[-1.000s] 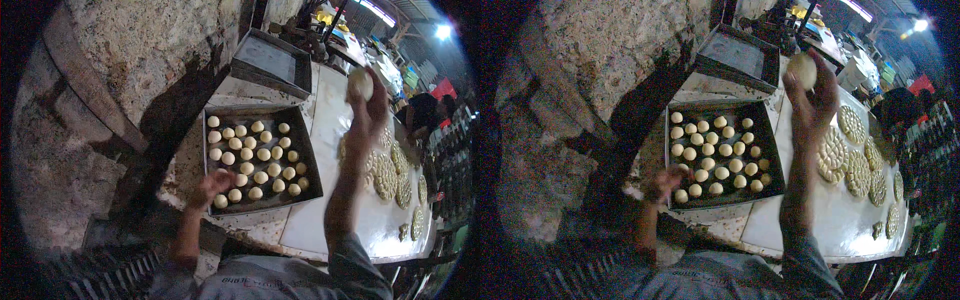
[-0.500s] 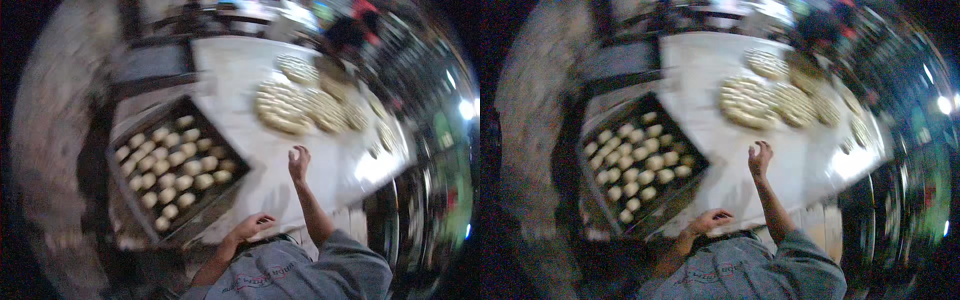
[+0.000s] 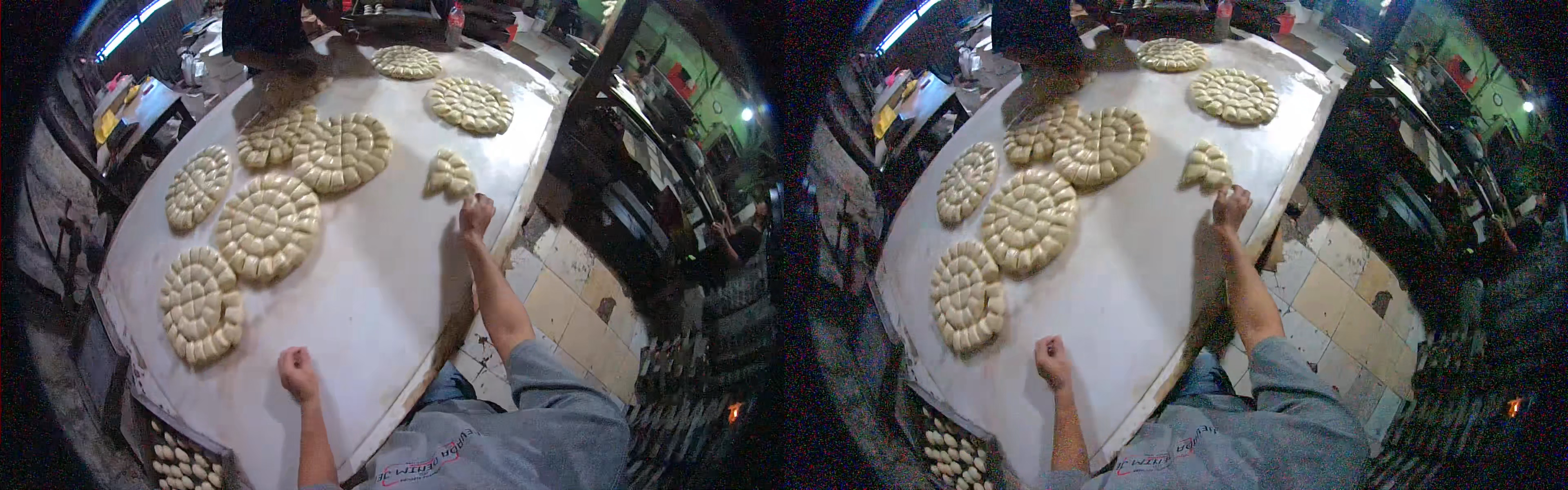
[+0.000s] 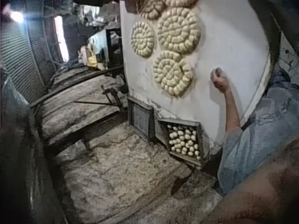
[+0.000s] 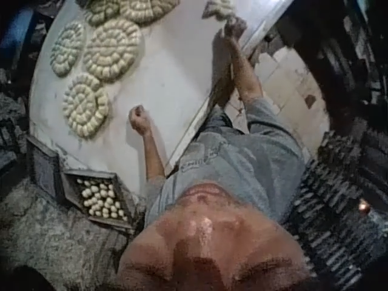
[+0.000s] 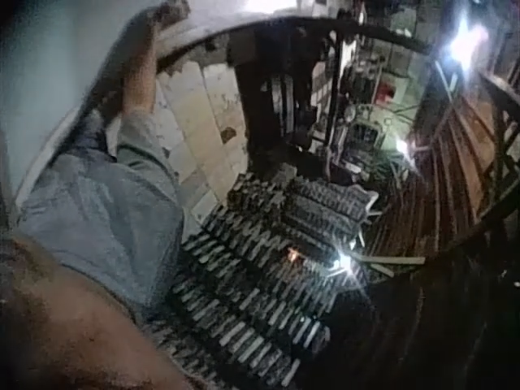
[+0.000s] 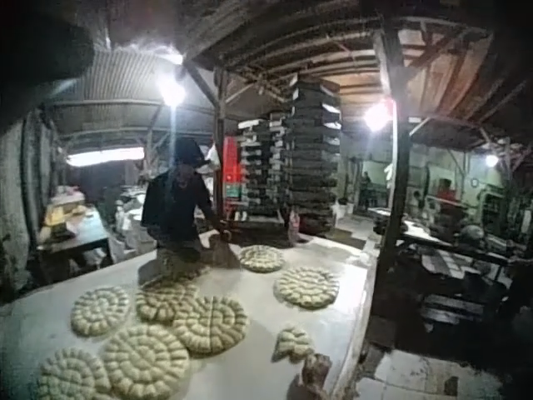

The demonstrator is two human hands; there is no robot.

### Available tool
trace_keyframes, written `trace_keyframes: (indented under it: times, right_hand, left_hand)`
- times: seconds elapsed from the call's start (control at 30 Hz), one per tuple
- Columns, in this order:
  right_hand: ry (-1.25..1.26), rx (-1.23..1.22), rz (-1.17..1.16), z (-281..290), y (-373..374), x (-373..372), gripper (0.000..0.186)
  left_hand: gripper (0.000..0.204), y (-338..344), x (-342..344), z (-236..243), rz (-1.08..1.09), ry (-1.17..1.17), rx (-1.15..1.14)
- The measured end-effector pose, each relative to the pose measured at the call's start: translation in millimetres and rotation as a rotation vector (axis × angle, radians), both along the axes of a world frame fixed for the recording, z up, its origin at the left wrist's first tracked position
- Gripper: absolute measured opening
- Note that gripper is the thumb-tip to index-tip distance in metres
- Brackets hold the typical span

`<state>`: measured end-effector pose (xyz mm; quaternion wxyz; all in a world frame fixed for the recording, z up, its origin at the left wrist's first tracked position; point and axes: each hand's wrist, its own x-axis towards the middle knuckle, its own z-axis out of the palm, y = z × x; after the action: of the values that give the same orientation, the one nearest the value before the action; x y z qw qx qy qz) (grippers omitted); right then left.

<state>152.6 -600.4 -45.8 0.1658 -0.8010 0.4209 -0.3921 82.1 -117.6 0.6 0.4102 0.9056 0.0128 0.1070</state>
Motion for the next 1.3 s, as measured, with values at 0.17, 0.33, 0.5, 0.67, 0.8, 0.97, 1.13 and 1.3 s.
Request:
trace_keyframes:
  times: [0.17, 0.33, 0.5, 0.67, 0.8, 0.97, 1.13, 1.3]
  right_hand:
    - [0.336, 0.040, -0.095, 40, -29, 55, 0.039]
    - [-0.042, 0.260, 0.250, 27, -25, 40, 0.030]
    - [-0.183, 0.766, 0.082, 41, 59, -28, 0.029]
    - [0.080, 1.188, 0.621, 27, 232, -119, 0.055]
    - [-0.214, 1.479, 0.863, 87, 265, -123, 0.071]
    - [-0.248, 1.390, 0.921, 90, 277, -115, 0.064]
    - [-0.437, 1.336, 0.737, 70, 232, -117, 0.047]
    - [0.495, -0.320, 1.043, 58, 161, -80, 0.045]
  left_hand:
    - [0.008, -37, 30, -8, 0.199, 0.072, 0.058]
    - [0.008, -62, 45, -14, 0.272, 0.000, 0.157]
    - [0.012, -106, 27, -22, -0.088, 0.018, 0.067]
    - [0.025, -150, -15, 10, -0.325, -0.039, -0.174]
    - [0.027, -67, -46, 34, -0.102, 0.459, -0.766]
    - [0.023, 34, -81, 43, -0.125, 0.470, -0.544]
    - [0.027, 88, -128, 35, 0.179, 0.381, -0.629]
    - [0.032, 132, -99, 29, -0.026, 0.033, 0.700]
